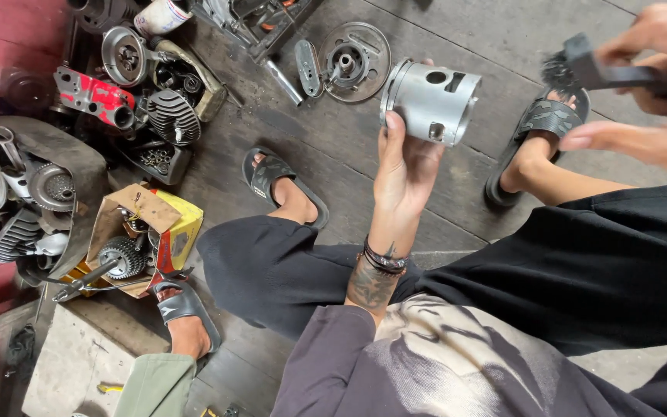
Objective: Cleaning a motorcycle piston using a wire brush to remove dirt and carbon buildup.
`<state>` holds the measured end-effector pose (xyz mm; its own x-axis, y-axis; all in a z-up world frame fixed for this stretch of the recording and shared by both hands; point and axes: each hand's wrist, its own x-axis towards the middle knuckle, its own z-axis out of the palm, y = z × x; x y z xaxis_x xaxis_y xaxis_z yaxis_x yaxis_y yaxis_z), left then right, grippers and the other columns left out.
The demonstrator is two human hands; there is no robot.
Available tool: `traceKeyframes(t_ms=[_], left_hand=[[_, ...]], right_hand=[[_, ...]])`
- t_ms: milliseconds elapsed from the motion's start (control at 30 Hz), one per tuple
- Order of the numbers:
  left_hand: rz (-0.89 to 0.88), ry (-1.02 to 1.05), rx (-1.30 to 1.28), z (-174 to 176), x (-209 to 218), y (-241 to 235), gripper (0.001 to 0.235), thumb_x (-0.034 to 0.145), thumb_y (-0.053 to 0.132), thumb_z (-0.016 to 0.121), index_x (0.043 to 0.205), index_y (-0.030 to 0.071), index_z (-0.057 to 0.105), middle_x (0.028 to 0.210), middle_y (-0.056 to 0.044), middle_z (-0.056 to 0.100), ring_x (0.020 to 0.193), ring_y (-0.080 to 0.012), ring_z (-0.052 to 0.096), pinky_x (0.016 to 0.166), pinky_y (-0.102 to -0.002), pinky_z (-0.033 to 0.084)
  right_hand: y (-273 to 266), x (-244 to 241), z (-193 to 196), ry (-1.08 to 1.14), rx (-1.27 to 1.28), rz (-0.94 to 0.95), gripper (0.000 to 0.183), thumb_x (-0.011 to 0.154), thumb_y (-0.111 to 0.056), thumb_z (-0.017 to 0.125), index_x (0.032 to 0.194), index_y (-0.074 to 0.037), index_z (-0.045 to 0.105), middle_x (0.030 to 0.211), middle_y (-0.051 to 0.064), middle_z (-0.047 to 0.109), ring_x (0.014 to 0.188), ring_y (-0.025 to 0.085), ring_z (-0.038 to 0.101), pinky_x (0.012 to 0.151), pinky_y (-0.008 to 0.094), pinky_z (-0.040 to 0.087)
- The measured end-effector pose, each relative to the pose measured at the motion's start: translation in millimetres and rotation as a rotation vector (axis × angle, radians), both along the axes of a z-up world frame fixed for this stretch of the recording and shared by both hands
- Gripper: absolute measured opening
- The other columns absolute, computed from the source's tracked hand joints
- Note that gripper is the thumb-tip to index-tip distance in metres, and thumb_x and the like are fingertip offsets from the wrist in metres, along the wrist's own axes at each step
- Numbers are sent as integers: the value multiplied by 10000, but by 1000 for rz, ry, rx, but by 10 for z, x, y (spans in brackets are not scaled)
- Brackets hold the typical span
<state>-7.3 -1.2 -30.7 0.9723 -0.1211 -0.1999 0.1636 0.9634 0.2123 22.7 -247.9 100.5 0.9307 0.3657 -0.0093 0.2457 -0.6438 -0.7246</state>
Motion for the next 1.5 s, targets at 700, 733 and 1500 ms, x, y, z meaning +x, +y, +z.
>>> traceKeyframes(t_ms=[700,733,1500], left_hand=[[-371,-150,378,392,-117,-92,788,988,471,495,1660,116,285,1410,-214,541,1149,-277,597,909,-389,540],[-347,-228,260,447,-85,-71,811,1013,555,498,1695,178,274,1224,-204,677,906,-233,727,711,-354,641],[-88,-243,582,487,97,19,650,927,430,481,1475,84,435,1288,-156,580,1057,-236,596,844,-352,506]], right_hand=[[459,0,266,-172,83,67,530,948,85,718,1448,196,583,1110,270,656,728,247,525,535,289,359],[422,-44,274,-251,94,61,382,1116,276,553,1497,260,536,1088,343,652,974,369,716,647,331,471],[565,-188,302,-650,-346,365,473,800,-15,660,1239,-183,710,730,-29,587,433,105,416,362,252,384]])
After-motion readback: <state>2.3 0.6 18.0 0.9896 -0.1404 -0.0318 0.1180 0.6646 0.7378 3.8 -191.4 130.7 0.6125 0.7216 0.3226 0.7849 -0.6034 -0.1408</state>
